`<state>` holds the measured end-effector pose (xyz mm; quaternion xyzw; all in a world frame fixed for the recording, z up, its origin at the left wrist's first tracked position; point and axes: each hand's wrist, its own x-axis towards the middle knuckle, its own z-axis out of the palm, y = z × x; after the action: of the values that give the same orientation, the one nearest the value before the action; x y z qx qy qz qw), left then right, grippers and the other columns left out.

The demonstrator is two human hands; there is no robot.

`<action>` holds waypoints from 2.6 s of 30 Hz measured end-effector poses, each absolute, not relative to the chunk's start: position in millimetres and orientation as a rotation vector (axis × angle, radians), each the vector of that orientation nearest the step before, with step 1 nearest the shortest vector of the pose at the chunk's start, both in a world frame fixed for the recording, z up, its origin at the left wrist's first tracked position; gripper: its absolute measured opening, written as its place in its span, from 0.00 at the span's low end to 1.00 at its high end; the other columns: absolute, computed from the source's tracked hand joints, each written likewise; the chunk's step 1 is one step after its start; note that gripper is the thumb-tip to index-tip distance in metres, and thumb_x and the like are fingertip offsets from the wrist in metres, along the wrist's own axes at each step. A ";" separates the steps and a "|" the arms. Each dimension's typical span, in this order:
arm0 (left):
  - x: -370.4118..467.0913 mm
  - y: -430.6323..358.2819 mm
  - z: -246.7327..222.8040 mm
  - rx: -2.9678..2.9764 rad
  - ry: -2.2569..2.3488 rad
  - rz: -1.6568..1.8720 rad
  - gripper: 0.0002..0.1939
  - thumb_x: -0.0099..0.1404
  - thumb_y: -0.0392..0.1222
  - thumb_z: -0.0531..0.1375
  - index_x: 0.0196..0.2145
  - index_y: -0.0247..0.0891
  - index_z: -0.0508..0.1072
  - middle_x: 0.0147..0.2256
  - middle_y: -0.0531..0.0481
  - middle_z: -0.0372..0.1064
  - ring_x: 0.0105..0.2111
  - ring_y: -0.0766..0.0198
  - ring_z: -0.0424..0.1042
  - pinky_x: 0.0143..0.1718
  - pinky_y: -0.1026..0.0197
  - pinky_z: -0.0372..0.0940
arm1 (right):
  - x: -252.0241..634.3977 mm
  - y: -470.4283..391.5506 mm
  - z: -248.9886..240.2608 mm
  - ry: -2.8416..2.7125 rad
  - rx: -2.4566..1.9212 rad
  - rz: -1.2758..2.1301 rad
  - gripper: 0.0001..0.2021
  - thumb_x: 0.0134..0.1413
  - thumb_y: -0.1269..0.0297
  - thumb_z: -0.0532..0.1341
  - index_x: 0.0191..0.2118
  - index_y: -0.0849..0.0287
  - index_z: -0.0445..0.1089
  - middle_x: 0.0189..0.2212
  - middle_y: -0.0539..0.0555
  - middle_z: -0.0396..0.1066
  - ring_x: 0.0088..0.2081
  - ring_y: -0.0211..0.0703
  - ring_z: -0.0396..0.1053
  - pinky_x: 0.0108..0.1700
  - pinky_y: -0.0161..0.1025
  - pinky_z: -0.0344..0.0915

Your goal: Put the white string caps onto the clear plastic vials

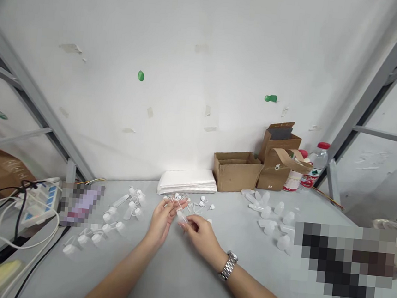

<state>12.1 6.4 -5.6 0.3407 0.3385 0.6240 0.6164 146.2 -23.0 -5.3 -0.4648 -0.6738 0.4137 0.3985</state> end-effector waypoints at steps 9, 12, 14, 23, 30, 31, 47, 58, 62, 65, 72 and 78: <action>17.2 1.9 -3.4 0.977 0.793 1.398 0.16 0.52 0.41 0.62 0.37 0.39 0.61 0.38 0.43 0.73 0.45 0.56 0.69 0.48 0.51 0.58 | 148.6 -15.1 -14.2 -1.488 -1.229 1.123 0.15 0.47 0.52 0.58 0.30 0.60 0.68 0.22 0.49 0.66 0.22 0.37 0.63 0.27 0.35 0.60; 18.0 2.6 -4.8 0.960 0.805 1.371 0.20 0.51 0.41 0.63 0.41 0.38 0.63 0.38 0.42 0.73 0.45 0.55 0.69 0.48 0.51 0.58 | 148.6 -14.6 -14.8 -1.444 -1.194 1.146 0.15 0.46 0.52 0.59 0.31 0.60 0.68 0.23 0.50 0.68 0.25 0.40 0.66 0.31 0.37 0.62; 17.9 3.3 -5.2 0.951 0.812 1.327 0.17 0.51 0.42 0.63 0.38 0.35 0.68 0.37 0.41 0.73 0.44 0.54 0.69 0.49 0.51 0.58 | 148.6 -15.0 -13.9 -1.450 -1.141 1.156 0.14 0.45 0.53 0.60 0.32 0.60 0.69 0.25 0.51 0.70 0.29 0.41 0.67 0.34 0.38 0.63; 18.2 3.2 -2.7 0.789 0.760 1.244 0.11 0.48 0.43 0.64 0.29 0.33 0.75 0.35 0.42 0.74 0.42 0.55 0.70 0.50 0.53 0.56 | 149.5 -20.2 -18.9 -1.680 -1.150 0.663 0.08 0.50 0.61 0.58 0.36 0.58 0.67 0.29 0.52 0.67 0.30 0.41 0.64 0.35 0.39 0.63; 17.5 1.9 -1.6 0.764 0.723 1.181 0.13 0.49 0.41 0.64 0.34 0.33 0.75 0.39 0.41 0.73 0.44 0.55 0.68 0.50 0.55 0.56 | 149.6 -23.3 -21.8 -1.796 -1.126 0.404 0.06 0.54 0.65 0.55 0.38 0.57 0.63 0.30 0.53 0.65 0.32 0.42 0.64 0.35 0.40 0.64; 17.4 1.4 -1.3 0.763 0.715 1.177 0.13 0.50 0.41 0.64 0.33 0.33 0.75 0.39 0.40 0.73 0.45 0.55 0.68 0.50 0.55 0.57 | 149.4 -23.5 -21.6 -1.808 -1.122 0.378 0.06 0.54 0.66 0.54 0.39 0.57 0.63 0.30 0.53 0.65 0.32 0.42 0.64 0.35 0.40 0.65; 17.9 1.2 -4.4 0.834 0.706 1.153 0.14 0.51 0.44 0.63 0.34 0.32 0.76 0.42 0.39 0.72 0.46 0.54 0.67 0.52 0.54 0.54 | 152.1 -21.4 -19.5 -1.787 -1.116 0.430 0.09 0.55 0.65 0.53 0.41 0.55 0.66 0.30 0.54 0.64 0.31 0.43 0.63 0.35 0.41 0.64; 14.1 2.4 -3.8 0.852 0.736 1.087 0.17 0.51 0.45 0.63 0.37 0.33 0.75 0.43 0.39 0.71 0.47 0.53 0.66 0.53 0.53 0.53 | 153.5 -20.6 -16.0 -1.777 -1.170 0.664 0.10 0.56 0.61 0.52 0.34 0.58 0.67 0.29 0.53 0.67 0.32 0.42 0.64 0.36 0.40 0.62; 16.0 1.6 -4.3 0.838 0.736 1.130 0.17 0.51 0.47 0.62 0.36 0.32 0.75 0.42 0.38 0.71 0.47 0.52 0.66 0.53 0.52 0.52 | 155.7 -23.7 -18.3 -1.911 -1.167 0.398 0.09 0.57 0.62 0.51 0.39 0.58 0.65 0.31 0.55 0.65 0.32 0.43 0.63 0.36 0.41 0.63; 18.5 0.1 -4.5 0.834 0.726 1.132 0.18 0.51 0.49 0.62 0.37 0.33 0.75 0.43 0.38 0.71 0.47 0.52 0.66 0.53 0.52 0.53 | 156.5 -24.4 -20.4 -1.988 -1.144 0.153 0.11 0.58 0.63 0.49 0.41 0.59 0.65 0.29 0.57 0.65 0.31 0.45 0.63 0.34 0.43 0.63; 23.6 -4.8 -2.4 0.940 0.775 1.210 0.17 0.54 0.48 0.60 0.37 0.34 0.75 0.43 0.40 0.71 0.47 0.54 0.66 0.53 0.54 0.53 | 154.0 -28.0 -18.8 -1.982 -1.162 0.061 0.13 0.58 0.63 0.48 0.40 0.61 0.67 0.27 0.58 0.66 0.29 0.46 0.63 0.32 0.43 0.62; 17.4 0.8 -7.2 0.902 0.779 1.127 0.16 0.52 0.49 0.61 0.29 0.31 0.77 0.38 0.38 0.73 0.42 0.52 0.69 0.49 0.53 0.55 | 150.8 -24.3 -12.5 -1.646 -1.136 0.896 0.15 0.53 0.52 0.53 0.31 0.59 0.67 0.25 0.53 0.67 0.29 0.43 0.65 0.34 0.40 0.62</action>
<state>17.4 0.8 -7.2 0.4019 0.3474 0.5025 0.6821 150.8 -24.3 -12.5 -0.4608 -0.6678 0.3638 0.4575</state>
